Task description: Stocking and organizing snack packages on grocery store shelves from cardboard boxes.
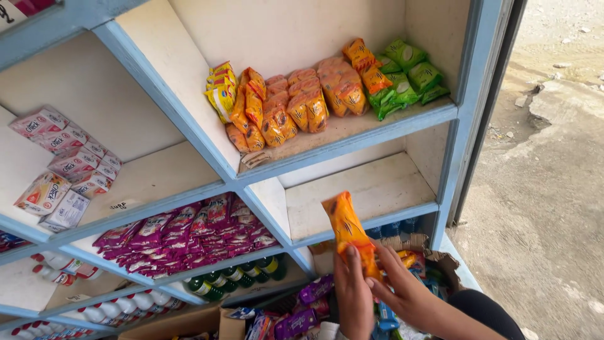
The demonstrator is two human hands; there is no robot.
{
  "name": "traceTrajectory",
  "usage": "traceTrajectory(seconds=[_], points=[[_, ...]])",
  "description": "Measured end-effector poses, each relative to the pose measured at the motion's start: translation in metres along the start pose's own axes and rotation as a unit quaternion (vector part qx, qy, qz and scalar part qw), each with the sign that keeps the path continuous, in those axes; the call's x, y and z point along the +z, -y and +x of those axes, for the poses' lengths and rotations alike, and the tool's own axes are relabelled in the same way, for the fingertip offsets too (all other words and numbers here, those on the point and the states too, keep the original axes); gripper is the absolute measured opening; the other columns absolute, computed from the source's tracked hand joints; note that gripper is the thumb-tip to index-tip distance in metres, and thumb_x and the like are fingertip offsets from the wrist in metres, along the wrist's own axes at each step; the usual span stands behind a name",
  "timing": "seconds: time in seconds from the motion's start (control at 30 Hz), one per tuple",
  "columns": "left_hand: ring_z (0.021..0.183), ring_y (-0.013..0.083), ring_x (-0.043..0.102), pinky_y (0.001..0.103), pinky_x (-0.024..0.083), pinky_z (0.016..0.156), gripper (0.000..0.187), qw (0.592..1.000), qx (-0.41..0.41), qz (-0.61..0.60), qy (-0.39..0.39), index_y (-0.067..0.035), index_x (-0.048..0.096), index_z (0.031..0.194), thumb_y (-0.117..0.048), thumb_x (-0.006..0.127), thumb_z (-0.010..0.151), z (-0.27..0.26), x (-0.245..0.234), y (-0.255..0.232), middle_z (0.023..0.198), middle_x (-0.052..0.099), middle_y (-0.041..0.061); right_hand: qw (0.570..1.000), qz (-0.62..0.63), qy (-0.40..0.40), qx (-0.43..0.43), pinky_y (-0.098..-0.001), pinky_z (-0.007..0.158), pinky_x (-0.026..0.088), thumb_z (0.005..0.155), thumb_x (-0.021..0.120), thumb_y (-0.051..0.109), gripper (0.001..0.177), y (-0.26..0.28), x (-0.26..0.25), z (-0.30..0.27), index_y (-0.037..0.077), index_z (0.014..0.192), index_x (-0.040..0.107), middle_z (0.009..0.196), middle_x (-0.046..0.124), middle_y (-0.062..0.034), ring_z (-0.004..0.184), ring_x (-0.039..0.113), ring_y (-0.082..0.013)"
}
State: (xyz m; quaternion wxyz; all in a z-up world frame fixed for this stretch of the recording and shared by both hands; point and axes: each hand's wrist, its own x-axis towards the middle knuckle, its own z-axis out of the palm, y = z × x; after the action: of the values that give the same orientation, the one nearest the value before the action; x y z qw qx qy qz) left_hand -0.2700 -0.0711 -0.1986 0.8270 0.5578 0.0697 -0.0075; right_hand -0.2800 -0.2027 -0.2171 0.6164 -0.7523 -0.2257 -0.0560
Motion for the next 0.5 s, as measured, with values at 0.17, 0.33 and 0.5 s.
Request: traceTrajectory(seconds=[0.17,0.33,0.5], points=[[0.115,0.0213,0.070,0.035,0.062,0.088,0.072,0.983,0.154,0.097,-0.015,-0.015,0.032,0.159,-0.051,0.049,0.098,0.060,0.007,-0.074,0.139,0.063,0.013,0.997,0.038,0.030,0.067,-0.0313,0.085,0.059,0.084,0.066,0.018,0.089,0.070,-0.038,0.071,0.019,0.161,0.022,0.148,0.048,-0.0081,0.113,0.066,-0.0172],[0.143,0.0332,0.048,0.047,0.040,0.121,0.047,0.791,0.553,0.261,-0.014,-0.011,0.037,0.151,-0.037,0.054,0.116,0.174,0.005,-0.160,0.154,0.045,0.018,0.956,-0.222,-0.132,-0.137,-0.0318,0.077,0.058,0.098,0.067,0.016,0.048,0.071,-0.084,0.178,0.013,0.144,0.054,0.130,0.059,-0.0106,0.094,0.066,-0.0219],[0.139,0.0332,0.057,0.044,0.046,0.115,0.038,0.780,0.536,0.322,-0.003,-0.015,0.044,0.146,-0.024,0.054,0.111,0.244,0.028,-0.245,0.151,0.054,0.015,0.899,-0.310,-0.163,-0.263,-0.0469,0.101,0.050,0.098,0.067,0.014,0.051,0.057,-0.080,0.272,0.019,0.146,0.053,0.143,0.052,-0.0129,0.125,0.056,-0.0323]])
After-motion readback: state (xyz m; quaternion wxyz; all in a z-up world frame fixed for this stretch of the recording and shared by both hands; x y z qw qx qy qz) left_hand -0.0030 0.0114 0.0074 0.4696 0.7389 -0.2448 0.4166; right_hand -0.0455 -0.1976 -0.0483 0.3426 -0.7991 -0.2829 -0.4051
